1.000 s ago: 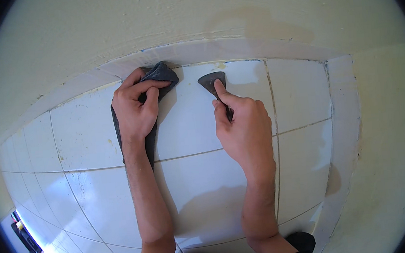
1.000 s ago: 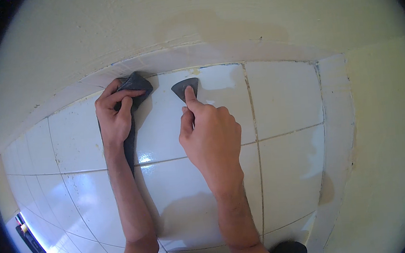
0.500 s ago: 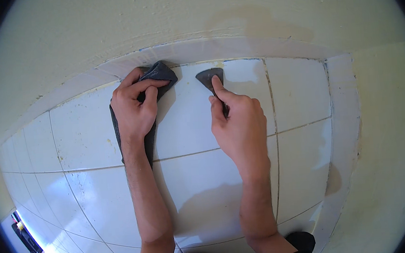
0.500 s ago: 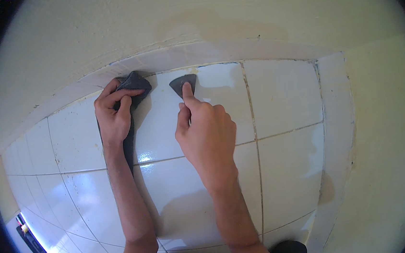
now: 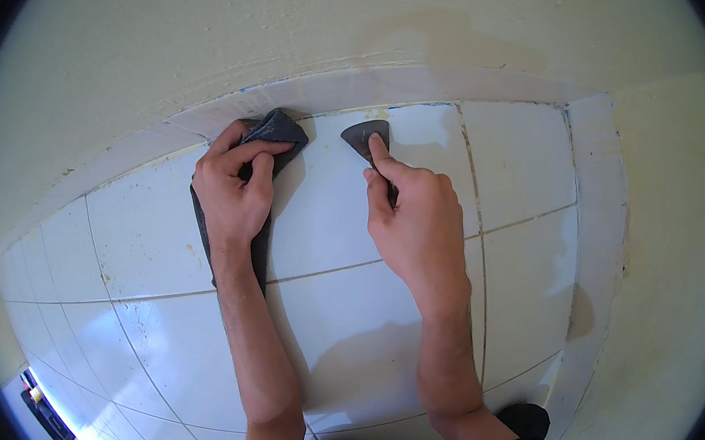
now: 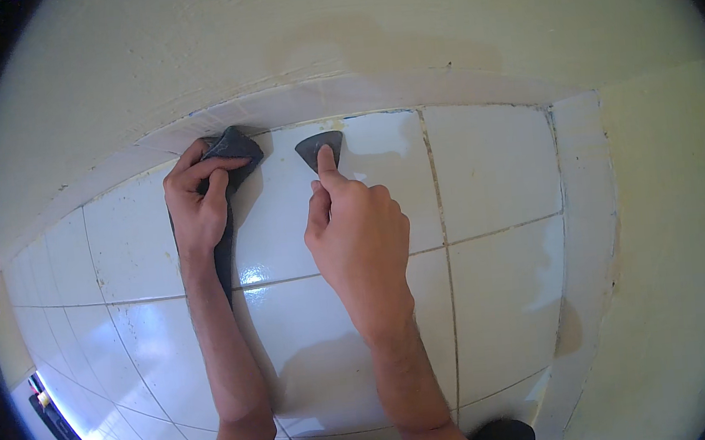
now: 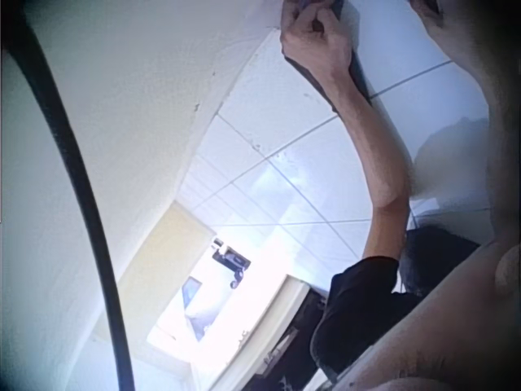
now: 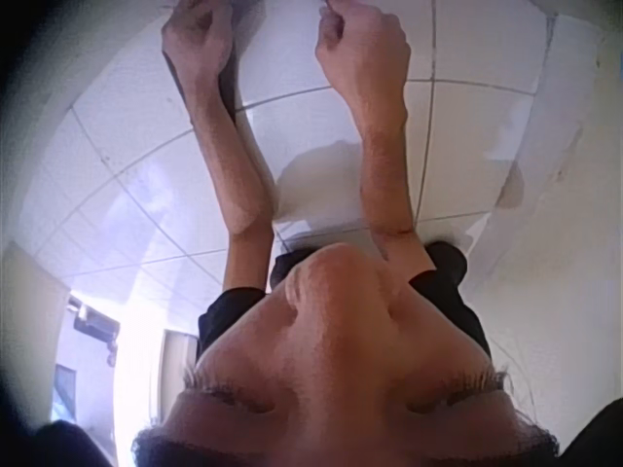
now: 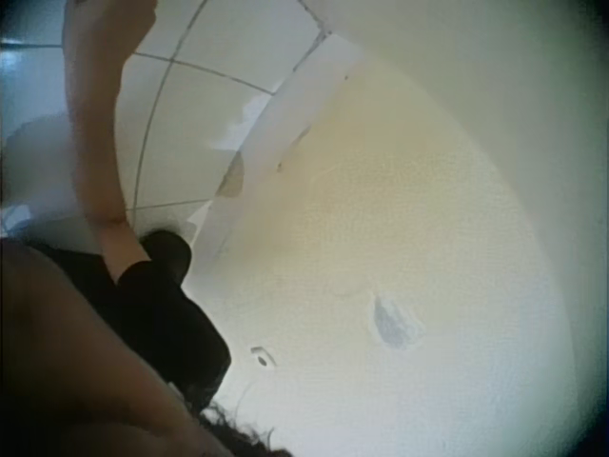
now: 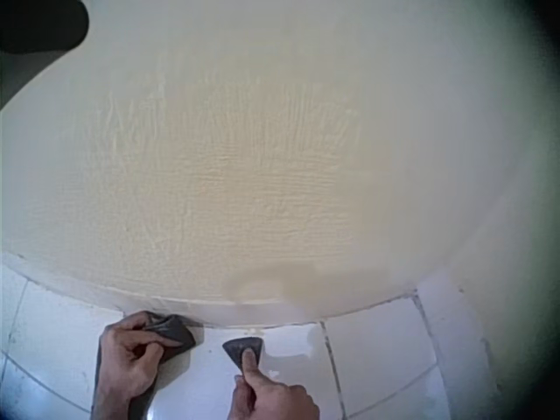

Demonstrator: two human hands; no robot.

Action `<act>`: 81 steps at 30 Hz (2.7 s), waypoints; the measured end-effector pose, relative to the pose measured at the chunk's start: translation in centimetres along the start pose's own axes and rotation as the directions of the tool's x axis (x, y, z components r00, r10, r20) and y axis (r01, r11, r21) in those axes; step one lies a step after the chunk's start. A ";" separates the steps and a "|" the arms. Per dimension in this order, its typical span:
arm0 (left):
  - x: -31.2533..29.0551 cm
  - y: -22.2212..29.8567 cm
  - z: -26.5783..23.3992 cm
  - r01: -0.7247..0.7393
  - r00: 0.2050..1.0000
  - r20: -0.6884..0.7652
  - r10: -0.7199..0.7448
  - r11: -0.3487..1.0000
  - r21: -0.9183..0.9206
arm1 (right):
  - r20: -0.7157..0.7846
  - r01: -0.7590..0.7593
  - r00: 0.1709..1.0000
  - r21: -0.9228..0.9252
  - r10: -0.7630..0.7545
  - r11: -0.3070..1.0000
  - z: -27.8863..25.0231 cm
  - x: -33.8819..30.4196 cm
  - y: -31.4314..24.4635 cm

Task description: The person scrapes grout or debris from tile joints using a small scraper and wipes the tiles with a cloth.

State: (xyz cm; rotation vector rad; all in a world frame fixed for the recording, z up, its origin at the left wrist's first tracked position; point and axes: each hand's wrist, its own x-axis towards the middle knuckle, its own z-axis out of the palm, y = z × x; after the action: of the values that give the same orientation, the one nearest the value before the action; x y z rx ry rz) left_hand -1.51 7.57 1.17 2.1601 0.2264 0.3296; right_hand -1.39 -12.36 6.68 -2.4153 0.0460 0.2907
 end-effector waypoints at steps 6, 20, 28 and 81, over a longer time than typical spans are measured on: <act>0.0 -0.7 0.1 -0.057 0.997 -0.054 0.059 0.998 0.032 | 0.017 -0.004 1.000 0.016 0.004 1.000 -0.1 0.1 0.1; 0.0 0.4 0.2 -0.011 1.000 0.002 0.011 1.000 0.025 | -0.060 0.026 0.998 0.007 -0.026 1.000 0.7 0.4 0.7; 0.0 -0.6 0.1 -0.064 0.997 -0.045 0.067 0.996 0.062 | -0.011 0.033 0.999 0.006 -0.033 0.999 0.2 -0.1 0.6; 0.1 -0.3 0.3 -0.011 0.998 -0.062 0.016 0.997 0.078 | 0.014 -0.005 1.000 -0.025 0.005 1.000 -0.1 -0.1 -0.3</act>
State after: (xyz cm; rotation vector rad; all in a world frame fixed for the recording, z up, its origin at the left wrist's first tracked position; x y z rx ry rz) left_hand -1.34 7.50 0.80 2.2309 0.2638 0.4029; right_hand -1.42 -12.22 6.93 -2.4383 0.0418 0.3127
